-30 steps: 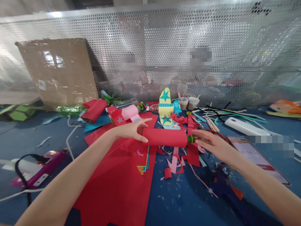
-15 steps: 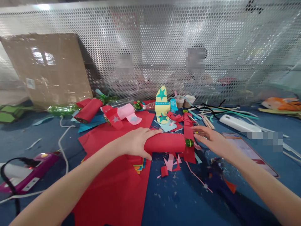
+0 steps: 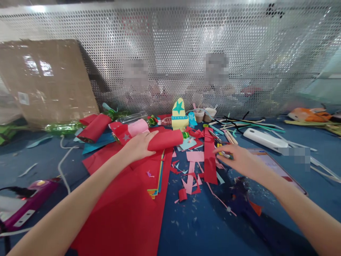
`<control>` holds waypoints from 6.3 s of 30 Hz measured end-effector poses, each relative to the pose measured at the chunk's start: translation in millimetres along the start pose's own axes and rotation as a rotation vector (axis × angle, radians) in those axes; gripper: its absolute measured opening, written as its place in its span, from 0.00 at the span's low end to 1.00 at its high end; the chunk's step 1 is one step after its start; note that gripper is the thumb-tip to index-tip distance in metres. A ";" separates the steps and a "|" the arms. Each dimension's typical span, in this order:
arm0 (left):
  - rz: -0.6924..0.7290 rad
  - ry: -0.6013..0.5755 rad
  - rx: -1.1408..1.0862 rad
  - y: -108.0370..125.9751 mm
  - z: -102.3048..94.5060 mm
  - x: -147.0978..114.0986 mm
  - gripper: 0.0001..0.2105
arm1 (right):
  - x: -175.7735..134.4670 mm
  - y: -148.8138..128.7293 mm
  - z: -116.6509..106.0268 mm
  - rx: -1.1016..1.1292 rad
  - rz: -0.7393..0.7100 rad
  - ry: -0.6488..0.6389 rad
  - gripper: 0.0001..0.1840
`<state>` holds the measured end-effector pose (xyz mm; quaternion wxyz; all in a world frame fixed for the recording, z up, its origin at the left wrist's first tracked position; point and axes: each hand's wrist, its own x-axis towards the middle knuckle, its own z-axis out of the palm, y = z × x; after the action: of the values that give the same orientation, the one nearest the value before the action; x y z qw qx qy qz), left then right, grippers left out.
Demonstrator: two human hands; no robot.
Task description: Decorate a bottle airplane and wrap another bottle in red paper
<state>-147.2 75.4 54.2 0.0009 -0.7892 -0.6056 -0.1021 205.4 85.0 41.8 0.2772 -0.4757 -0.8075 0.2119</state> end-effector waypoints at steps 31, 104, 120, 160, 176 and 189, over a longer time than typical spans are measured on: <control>-0.288 -0.308 -1.718 115.1 58.5 -43.0 0.28 | -60.8 -53.5 39.8 -0.006 -0.326 -0.424 0.21; -0.043 -0.372 -1.210 114.0 60.8 -49.8 0.26 | -126.7 7.6 4.8 -0.625 -0.115 0.184 0.18; 0.138 -0.144 -1.153 132.5 45.9 -62.9 0.19 | -86.6 -55.3 26.6 -0.287 -0.351 -0.222 0.45; 0.300 0.084 -0.354 110.9 61.7 -51.6 0.13 | 59.0 -3.0 20.8 -0.046 -0.066 -0.084 0.10; 0.383 0.196 -0.419 103.2 70.6 -48.6 0.12 | 28.7 -26.0 17.9 -0.257 -0.164 -0.386 0.13; 0.469 0.216 -0.393 103.7 73.8 -49.2 0.10 | 91.8 3.7 50.2 -0.654 -0.143 -0.293 0.18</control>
<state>-48.3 9.9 -13.4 -0.0637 -0.8769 -0.3723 -0.2973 139.1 164.0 24.1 0.0058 -0.4460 -0.8949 -0.0117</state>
